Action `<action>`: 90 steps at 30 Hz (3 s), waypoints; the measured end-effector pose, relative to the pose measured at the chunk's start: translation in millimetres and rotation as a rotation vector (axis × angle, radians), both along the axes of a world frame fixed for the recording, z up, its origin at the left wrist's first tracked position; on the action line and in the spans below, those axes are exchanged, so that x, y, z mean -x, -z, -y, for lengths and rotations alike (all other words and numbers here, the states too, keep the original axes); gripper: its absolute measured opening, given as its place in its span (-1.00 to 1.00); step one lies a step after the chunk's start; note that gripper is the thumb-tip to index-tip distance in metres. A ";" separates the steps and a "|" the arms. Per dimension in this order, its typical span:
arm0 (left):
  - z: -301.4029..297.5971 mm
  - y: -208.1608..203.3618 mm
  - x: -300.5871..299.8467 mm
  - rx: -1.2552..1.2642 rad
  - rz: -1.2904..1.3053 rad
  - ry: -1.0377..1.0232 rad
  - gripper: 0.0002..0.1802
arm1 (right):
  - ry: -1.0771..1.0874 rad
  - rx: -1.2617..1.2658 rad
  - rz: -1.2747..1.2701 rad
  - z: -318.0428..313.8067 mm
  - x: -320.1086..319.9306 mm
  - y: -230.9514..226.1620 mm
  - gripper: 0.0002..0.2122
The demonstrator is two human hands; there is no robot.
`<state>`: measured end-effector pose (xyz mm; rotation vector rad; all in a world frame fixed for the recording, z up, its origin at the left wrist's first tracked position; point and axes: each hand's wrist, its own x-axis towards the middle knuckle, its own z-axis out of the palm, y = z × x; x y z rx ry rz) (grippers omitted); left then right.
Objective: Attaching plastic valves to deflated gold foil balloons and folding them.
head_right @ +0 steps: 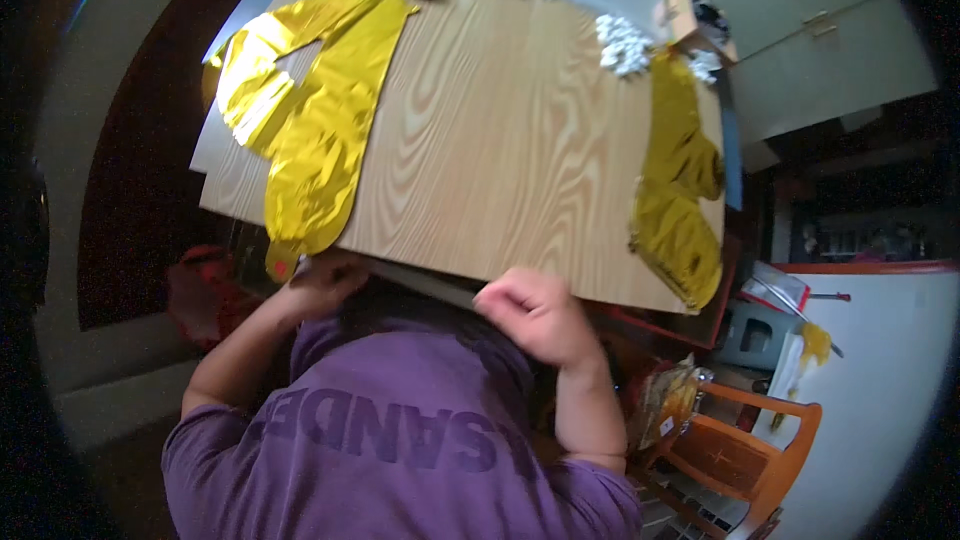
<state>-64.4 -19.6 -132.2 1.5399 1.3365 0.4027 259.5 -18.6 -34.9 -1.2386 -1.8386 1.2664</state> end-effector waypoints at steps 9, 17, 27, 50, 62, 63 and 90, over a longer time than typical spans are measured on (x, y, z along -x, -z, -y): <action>-43.4 79.8 -21.9 -0.059 -0.202 0.433 -0.60 | -0.020 0.213 0.329 6.3 48.4 184.4 -0.77; -33.8 99.5 -27.7 -0.016 -0.095 0.276 -0.70 | -0.051 0.268 0.282 1.9 38.5 182.2 -0.78; -30.6 98.1 -33.8 -0.387 -0.140 0.162 -0.73 | 0.019 0.202 0.276 -0.3 53.0 181.1 -0.76; -39.4 90.1 -31.0 -0.300 -0.192 0.360 -0.73 | 0.003 0.128 0.346 -13.3 64.4 190.3 -0.75; -43.0 97.6 -33.0 -0.546 -0.252 0.323 -0.66 | -0.009 0.154 0.360 -11.8 62.6 188.3 -0.72; -43.2 90.7 -33.5 -0.550 -0.247 0.294 -0.65 | -0.021 0.136 0.368 -12.4 62.3 189.2 -0.72; 12.2 -110.6 -60.7 -0.787 0.403 0.548 -0.80 | -0.325 0.483 -0.819 56.1 60.4 33.2 -0.32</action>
